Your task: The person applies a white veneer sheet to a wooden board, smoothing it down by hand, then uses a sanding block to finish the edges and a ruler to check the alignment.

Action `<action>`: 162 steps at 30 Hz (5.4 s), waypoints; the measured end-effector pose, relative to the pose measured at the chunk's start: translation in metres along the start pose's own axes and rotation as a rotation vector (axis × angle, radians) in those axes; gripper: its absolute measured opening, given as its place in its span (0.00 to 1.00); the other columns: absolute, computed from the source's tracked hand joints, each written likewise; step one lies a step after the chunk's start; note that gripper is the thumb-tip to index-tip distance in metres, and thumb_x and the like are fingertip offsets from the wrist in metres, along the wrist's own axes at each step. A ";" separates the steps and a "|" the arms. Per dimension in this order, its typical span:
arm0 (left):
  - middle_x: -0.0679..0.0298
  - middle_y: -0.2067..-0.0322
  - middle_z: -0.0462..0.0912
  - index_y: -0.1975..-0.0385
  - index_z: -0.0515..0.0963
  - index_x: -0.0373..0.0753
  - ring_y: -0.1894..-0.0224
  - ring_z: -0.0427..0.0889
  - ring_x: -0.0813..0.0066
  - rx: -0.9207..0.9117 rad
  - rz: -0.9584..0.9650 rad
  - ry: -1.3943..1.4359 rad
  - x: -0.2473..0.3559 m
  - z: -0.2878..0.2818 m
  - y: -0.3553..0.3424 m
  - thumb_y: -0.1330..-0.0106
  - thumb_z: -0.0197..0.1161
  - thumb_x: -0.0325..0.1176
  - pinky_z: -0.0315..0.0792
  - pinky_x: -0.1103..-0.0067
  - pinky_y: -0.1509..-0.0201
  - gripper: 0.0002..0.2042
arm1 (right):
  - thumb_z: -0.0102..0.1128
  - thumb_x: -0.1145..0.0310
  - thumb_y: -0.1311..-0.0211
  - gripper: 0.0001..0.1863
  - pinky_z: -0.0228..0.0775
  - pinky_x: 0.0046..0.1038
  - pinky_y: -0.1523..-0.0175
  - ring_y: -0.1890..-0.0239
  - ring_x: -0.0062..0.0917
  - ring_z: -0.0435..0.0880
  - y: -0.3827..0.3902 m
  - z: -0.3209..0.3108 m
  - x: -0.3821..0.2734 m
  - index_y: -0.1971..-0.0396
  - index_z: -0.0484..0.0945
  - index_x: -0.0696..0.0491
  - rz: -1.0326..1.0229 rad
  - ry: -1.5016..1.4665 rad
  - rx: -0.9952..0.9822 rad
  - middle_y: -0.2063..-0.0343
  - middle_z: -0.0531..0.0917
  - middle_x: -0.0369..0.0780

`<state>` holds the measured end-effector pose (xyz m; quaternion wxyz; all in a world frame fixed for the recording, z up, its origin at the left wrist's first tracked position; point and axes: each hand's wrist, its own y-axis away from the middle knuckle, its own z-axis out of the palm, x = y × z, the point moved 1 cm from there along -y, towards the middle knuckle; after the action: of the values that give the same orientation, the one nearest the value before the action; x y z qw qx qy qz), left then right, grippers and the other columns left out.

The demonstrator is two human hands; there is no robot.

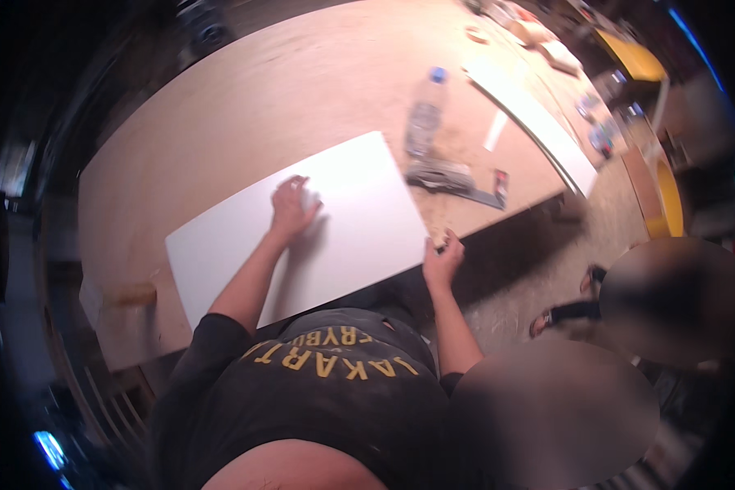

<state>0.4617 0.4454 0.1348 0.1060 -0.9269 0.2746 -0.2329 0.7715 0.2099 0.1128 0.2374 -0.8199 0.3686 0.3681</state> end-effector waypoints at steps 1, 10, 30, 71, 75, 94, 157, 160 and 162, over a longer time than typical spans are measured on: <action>0.49 0.35 0.70 0.35 0.72 0.39 0.31 0.67 0.49 0.060 -0.163 -0.097 -0.043 -0.018 0.002 0.43 0.75 0.46 0.60 0.52 0.29 0.36 | 0.74 0.63 0.40 0.32 0.72 0.40 0.42 0.49 0.43 0.78 0.004 0.004 0.002 0.38 0.74 0.58 -0.045 0.092 0.031 0.51 0.78 0.51; 0.46 0.35 0.72 0.39 0.73 0.33 0.31 0.66 0.49 0.288 -1.506 -0.224 -0.276 -0.168 0.127 0.40 0.73 0.49 0.64 0.53 0.29 0.34 | 0.70 0.63 0.35 0.28 0.77 0.28 0.53 0.62 0.24 0.84 -0.011 0.012 0.020 0.42 0.77 0.68 0.127 0.105 -0.114 0.65 0.87 0.43; 0.42 0.49 0.84 0.47 0.79 0.31 0.44 0.83 0.44 0.219 -1.086 -0.028 -0.308 -0.177 0.166 0.44 0.77 0.47 0.76 0.60 0.39 0.31 | 0.82 0.57 0.49 0.34 0.79 0.32 0.52 0.60 0.32 0.88 -0.026 0.010 0.000 0.47 0.80 0.63 0.056 0.169 -0.291 0.59 0.89 0.49; 0.45 0.20 0.45 0.22 0.46 0.26 0.17 0.39 0.53 -0.248 -0.457 -0.347 -0.045 -0.004 -0.011 0.25 0.51 0.57 0.34 0.54 0.17 0.45 | 0.50 0.54 0.25 0.33 0.42 0.49 0.20 0.22 0.42 0.56 0.086 0.085 -0.119 0.26 0.62 0.54 -0.609 0.455 -0.594 0.25 0.61 0.52; 0.44 0.20 0.44 0.22 0.46 0.26 0.17 0.38 0.53 -0.274 -0.449 -0.370 -0.046 -0.005 -0.010 0.24 0.50 0.55 0.33 0.53 0.17 0.43 | 0.49 0.49 0.24 0.36 0.38 0.48 0.18 0.20 0.41 0.51 0.062 0.106 -0.137 0.25 0.61 0.55 -0.803 0.266 -0.710 0.23 0.58 0.50; 0.44 0.22 0.49 0.23 0.48 0.27 0.18 0.43 0.49 -0.234 -0.411 -0.384 -0.049 0.001 -0.008 0.26 0.54 0.51 0.35 0.52 0.18 0.42 | 0.63 0.76 0.42 0.18 0.74 0.37 0.38 0.44 0.41 0.82 -0.178 0.188 -0.123 0.50 0.85 0.57 0.161 -0.187 -0.248 0.51 0.84 0.50; 0.46 0.24 0.55 0.24 0.52 0.29 0.19 0.47 0.50 -0.167 -0.409 -0.349 -0.035 -0.012 -0.017 0.28 0.55 0.55 0.38 0.50 0.19 0.42 | 0.70 0.71 0.46 0.13 0.73 0.34 0.67 0.72 0.30 0.85 -0.225 0.201 -0.097 0.70 0.83 0.69 0.433 -0.134 -0.429 0.71 0.87 0.47; 0.47 0.24 0.55 0.24 0.52 0.29 0.19 0.47 0.50 -0.142 -0.390 -0.357 -0.035 -0.007 -0.018 0.28 0.55 0.55 0.38 0.50 0.19 0.42 | 0.69 0.69 0.42 0.16 0.77 0.34 0.61 0.66 0.36 0.87 -0.215 0.189 -0.113 0.64 0.83 0.69 0.395 -0.073 -0.378 0.65 0.87 0.49; 0.47 0.23 0.55 0.24 0.52 0.29 0.19 0.47 0.51 -0.181 -0.438 -0.377 -0.041 -0.013 -0.008 0.28 0.55 0.55 0.37 0.50 0.18 0.42 | 0.63 0.64 0.34 0.20 0.74 0.38 0.44 0.48 0.42 0.79 -0.173 0.190 -0.149 0.51 0.79 0.65 0.077 0.318 -0.234 0.51 0.80 0.52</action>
<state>0.4286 0.4742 0.1337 0.0192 -0.9966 0.0631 -0.0489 0.7563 0.5057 0.1322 0.0652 -0.8751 0.3871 0.2829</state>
